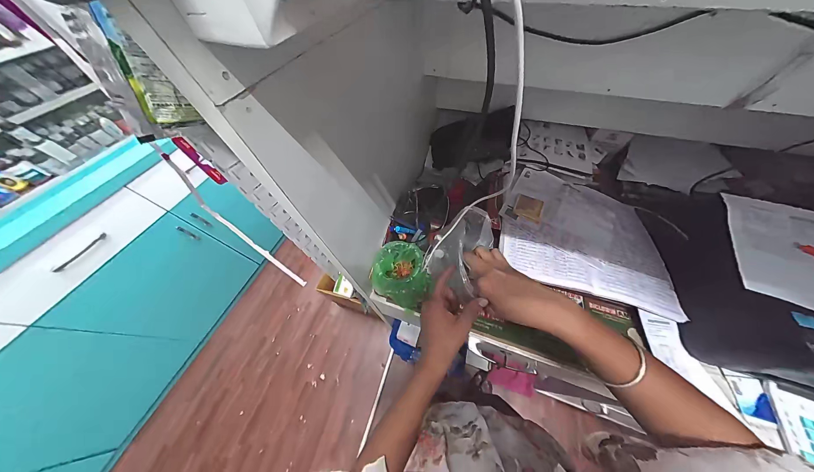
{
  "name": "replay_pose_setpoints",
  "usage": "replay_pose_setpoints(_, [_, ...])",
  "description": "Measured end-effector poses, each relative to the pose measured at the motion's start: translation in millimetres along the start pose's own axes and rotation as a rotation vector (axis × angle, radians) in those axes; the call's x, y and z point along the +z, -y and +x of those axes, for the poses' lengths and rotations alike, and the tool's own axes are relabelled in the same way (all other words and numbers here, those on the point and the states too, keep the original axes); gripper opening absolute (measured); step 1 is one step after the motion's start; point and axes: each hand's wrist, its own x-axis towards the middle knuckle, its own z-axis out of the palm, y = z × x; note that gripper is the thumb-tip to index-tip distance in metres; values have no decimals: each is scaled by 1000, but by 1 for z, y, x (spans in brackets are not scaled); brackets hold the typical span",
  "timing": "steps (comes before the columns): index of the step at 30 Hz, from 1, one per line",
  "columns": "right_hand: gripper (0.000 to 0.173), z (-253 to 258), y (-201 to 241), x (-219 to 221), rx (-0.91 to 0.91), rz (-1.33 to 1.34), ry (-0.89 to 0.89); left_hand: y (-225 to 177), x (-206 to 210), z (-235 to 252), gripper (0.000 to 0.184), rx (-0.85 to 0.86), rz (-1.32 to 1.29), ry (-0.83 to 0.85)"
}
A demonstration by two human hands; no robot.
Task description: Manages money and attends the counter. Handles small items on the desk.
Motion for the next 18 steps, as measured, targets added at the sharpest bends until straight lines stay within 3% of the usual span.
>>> replay_pose_setpoints(5, [8, -13, -8, 17, -213, 186, -74, -5, -10, -7, 81, 241, -141, 61])
replay_pose_setpoints(8, [12, -16, -2, 26, -251, 113, -124, -10, -21, -10, 66, 251, -151, 72])
replay_pose_setpoints(10, [14, -13, 6, 29, -184, 74, -75, -15, -24, -5, 58, 204, -11, 10])
replay_pose_setpoints(13, [28, -4, 16, 31, 1, 78, 56, -19, -28, 4, 30, 151, 166, -6])
replay_pose_setpoints(16, [35, 1, 21, 19, 199, 85, 99, -16, -26, 7, 25, 242, 115, -127])
replay_pose_setpoints(18, [26, 4, 22, 9, 261, 73, -16, -16, -26, 6, 27, 257, 54, -188])
